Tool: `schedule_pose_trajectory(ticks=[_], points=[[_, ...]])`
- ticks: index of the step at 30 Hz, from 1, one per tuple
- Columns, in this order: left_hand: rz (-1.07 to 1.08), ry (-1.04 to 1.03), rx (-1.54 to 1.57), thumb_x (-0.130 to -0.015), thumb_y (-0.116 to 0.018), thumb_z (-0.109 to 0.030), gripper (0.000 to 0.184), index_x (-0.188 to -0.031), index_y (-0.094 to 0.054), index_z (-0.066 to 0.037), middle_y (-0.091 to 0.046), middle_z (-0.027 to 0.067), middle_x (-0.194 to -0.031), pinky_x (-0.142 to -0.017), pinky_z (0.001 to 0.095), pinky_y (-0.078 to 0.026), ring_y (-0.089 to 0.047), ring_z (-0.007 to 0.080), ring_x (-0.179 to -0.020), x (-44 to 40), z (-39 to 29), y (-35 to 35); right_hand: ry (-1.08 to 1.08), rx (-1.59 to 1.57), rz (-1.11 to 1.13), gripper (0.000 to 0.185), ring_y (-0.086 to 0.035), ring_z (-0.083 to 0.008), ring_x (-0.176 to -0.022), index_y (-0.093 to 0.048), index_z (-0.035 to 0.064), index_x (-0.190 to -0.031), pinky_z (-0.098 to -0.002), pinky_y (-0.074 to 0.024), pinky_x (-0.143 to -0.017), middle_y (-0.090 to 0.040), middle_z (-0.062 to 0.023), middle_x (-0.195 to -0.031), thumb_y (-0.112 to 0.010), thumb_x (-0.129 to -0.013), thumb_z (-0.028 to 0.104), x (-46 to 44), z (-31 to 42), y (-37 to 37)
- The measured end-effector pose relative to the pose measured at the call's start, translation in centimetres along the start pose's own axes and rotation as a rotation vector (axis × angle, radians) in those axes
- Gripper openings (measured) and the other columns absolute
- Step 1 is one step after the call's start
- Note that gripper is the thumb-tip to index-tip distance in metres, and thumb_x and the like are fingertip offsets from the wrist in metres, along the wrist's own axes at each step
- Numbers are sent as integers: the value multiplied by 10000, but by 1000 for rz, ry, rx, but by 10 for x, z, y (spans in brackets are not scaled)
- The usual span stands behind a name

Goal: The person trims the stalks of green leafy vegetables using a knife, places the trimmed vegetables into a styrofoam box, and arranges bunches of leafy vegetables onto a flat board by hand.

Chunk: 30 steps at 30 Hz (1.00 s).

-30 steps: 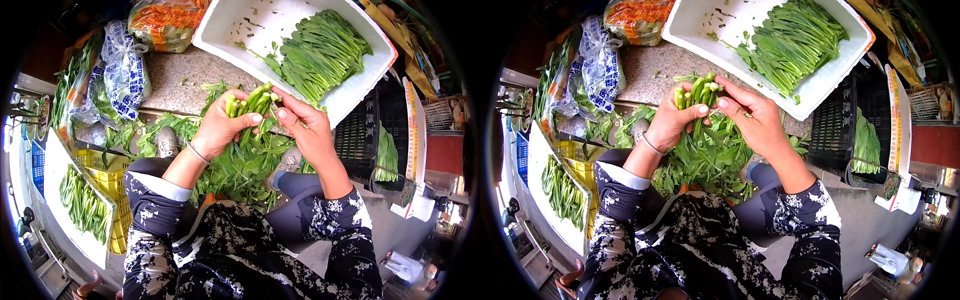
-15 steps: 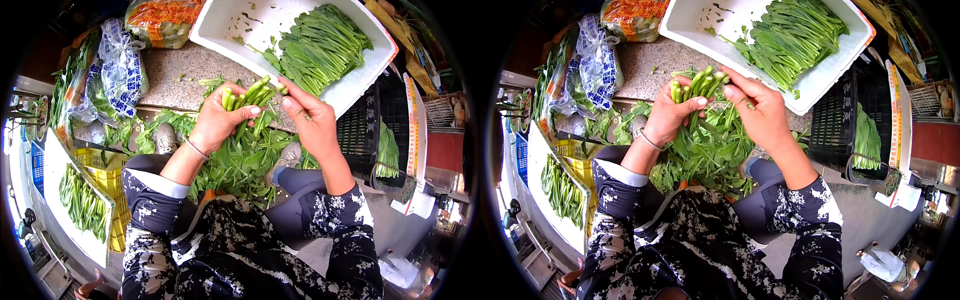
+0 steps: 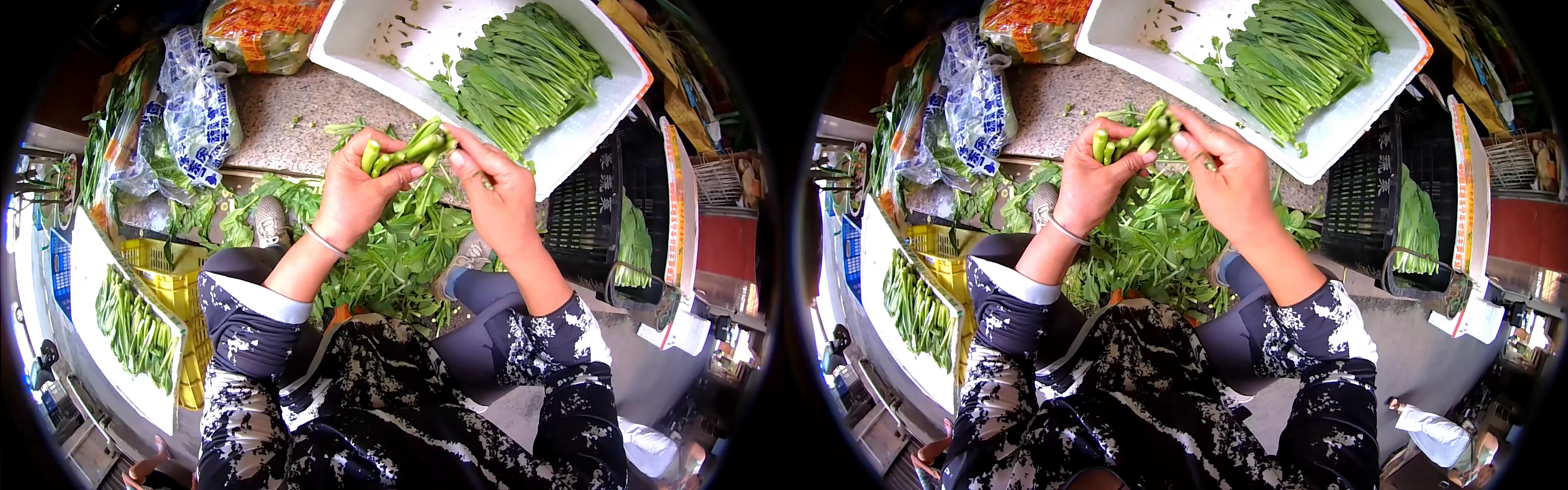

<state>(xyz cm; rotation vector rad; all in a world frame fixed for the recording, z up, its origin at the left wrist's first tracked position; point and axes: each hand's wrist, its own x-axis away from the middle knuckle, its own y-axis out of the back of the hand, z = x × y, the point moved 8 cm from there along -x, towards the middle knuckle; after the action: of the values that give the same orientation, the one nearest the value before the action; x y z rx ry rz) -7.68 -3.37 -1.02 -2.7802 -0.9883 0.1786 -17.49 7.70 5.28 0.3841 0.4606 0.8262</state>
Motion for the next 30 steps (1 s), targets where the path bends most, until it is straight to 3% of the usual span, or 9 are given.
schedule_pose_trajectory(ticks=[4, 6, 7, 10, 13, 16, 18, 23, 30], points=[[49, 177, 151, -738, -672, 36, 218, -882, -519, -24, -580, 30, -772, -558, 220, -481, -556, 93, -638, 5, -2, -8, 83, 17, -166, 329, -441, -65, -604, -580, 101, -1158, -208, -394, -577, -552, -15, -694, -610, -837, 166, -7, 3, 22], [65, 215, 173, -740, -670, 35, 218, -883, -515, -23, -582, 35, -776, -559, 224, -483, -556, 98, -636, 5, -3, -7, -204, -309, 90, 319, -447, -59, -619, -579, 79, -1156, -215, -404, -586, -556, 6, -718, -598, -849, 164, -6, -13, 5], [83, 255, 195, -743, -667, 35, 218, -885, -511, -22, -583, 41, -781, -559, 229, -484, -557, 103, -635, 5, -1, -9, -206, -310, 89, 319, -447, -59, -619, -579, 79, -1156, -215, -404, -586, -556, 6, -718, -598, -849, 164, -5, -14, 5], [123, 177, 206, -761, -680, -60, 220, -858, -484, -88, -655, 81, -795, -404, 165, -374, -570, 88, -561, 5, 2, -12, -167, -306, 152, 320, -446, -47, -633, -576, 66, -1158, -206, -405, -592, -550, 21, -725, -592, -857, 173, -3, -13, -3], [132, 205, 174, -761, -679, -55, 228, -865, -478, -86, -656, 84, -802, -401, 162, -369, -569, 86, -559, 7, 3, -13, -167, -345, 167, 319, -426, -44, -625, -580, 77, -1157, -204, -393, -587, -525, 33, -711, -597, -853, 176, -6, -14, -5], [110, 229, 196, -760, -681, -54, 228, -874, -485, -84, -641, 58, -762, -399, 158, -365, -567, 82, -557, 6, 7, -12, -190, -90, 45, 319, -465, -44, -674, -583, 87, -1156, -212, -419, -641, -567, 25, -755, -600, -851, 179, -10, -16, 11], [97, 220, 181, -757, -686, -56, 232, -880, -491, -83, -625, 42, -738, -399, 158, -364, -567, 81, -555, 6, 7, -10, -306, -219, 184, 312, -508, -49, -757, -588, 98, -1152, -225, -441, -722, -610, -1, -827, -599, -851, 179, -4, -17, 1], [77, 220, 160, -744, -702, -63, 244, -891, -508, -81, -580, 5, -690, -402, 159, -362, -564, 82, -548, 6, 8, -8, -109, -323, 247, 362, -549, -57, -866, -550, 61, -1185, -216, -440, -779, -631, -56, -1027, -610, -842, 162, -2, 0, -13], [99, 219, 159, -739, -710, -75, 259, -894, -504, -75, -605, 27, -720, -408, 167, -376, -573, 89, -557, 6, 11, -8, -208, -346, 294, 349, -553, -57, -828, -556, 68, -1179, -216, -445, -768, -640, -57, -998, -605, -843, 148, -2, -11, -16]])
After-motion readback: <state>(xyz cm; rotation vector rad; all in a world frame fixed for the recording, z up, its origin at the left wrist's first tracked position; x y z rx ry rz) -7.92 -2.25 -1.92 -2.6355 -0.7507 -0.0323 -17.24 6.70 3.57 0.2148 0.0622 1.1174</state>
